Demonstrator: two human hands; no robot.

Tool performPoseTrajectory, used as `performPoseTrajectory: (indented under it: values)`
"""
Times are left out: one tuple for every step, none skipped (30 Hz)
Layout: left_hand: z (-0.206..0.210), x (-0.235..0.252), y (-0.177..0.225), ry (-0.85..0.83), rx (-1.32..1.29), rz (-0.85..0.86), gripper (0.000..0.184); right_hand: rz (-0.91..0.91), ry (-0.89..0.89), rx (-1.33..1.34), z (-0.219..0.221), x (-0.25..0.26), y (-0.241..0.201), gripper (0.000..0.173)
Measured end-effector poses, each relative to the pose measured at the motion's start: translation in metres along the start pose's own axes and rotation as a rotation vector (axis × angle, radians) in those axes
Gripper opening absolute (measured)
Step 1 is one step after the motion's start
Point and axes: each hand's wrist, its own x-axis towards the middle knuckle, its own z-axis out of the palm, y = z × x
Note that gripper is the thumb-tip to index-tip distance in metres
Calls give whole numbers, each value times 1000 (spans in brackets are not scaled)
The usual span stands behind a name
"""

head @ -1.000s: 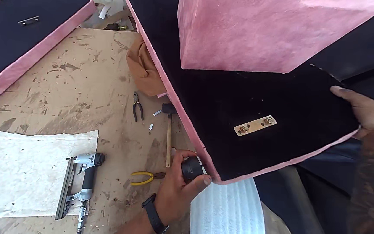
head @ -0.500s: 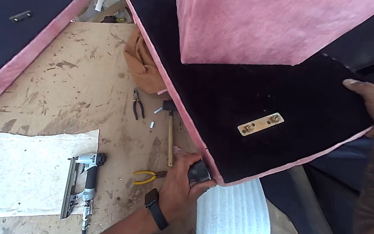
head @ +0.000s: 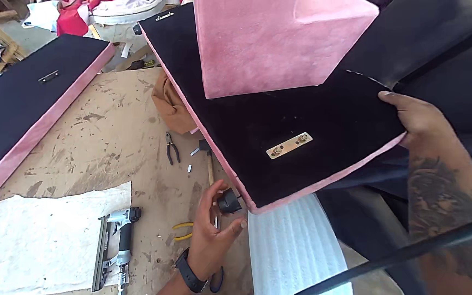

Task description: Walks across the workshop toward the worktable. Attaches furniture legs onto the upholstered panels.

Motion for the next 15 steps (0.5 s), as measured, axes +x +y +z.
performPoseTrajectory:
  values:
    - [-1, -1, 0, -4, -65, -34, 90, 2, -4, 13, 0, 2, 0, 50]
    - [-1, -3, 1, -11, -143, -101, 91, 4, -6, 21, -1, 5, 1, 51]
    - [-2, -5, 0, -18, -218, -191, 87, 8, -2, 30, -2, 7, 3, 51]
    - [-4, -5, -1, -36, -304, -282, 77, 10, -1, 38, -3, 8, 5, 51]
    - [-5, -6, -2, -43, -381, -364, 65, 9, 1, 42, -4, 8, 7, 51]
    - [-5, -5, -1, -34, -431, -423, 57, 7, -2, 42, -4, 8, 9, 50]
    - [-4, -4, 1, -18, -454, -456, 49, 3, 0, 44, -4, 8, 10, 50]
    - [-3, -2, 4, -1, -462, -469, 43, 2, 6, 48, -4, 9, 11, 50]
    - [-2, -1, 7, 27, -461, -468, 40, 4, 8, 56, -5, 9, 13, 50]
    - [0, 0, 9, 54, -451, -453, 39, 7, 10, 74, -5, 8, 14, 49]
    - [1, 1, 11, 73, -443, -427, 41, 11, 16, 109, -4, 6, 16, 49]
    - [3, 2, 11, 92, -446, -396, 45, 10, 32, 158, -2, 2, 17, 48]
    - [5, 2, 10, 109, -453, -362, 48, 0, 54, 214, -1, -4, 19, 47]
    - [9, 2, 7, 131, -464, -318, 50, -24, 66, 274, -2, -12, 24, 46]
    - [15, 1, 3, 157, -487, -272, 50, -65, 83, 323, -8, -20, 31, 47]
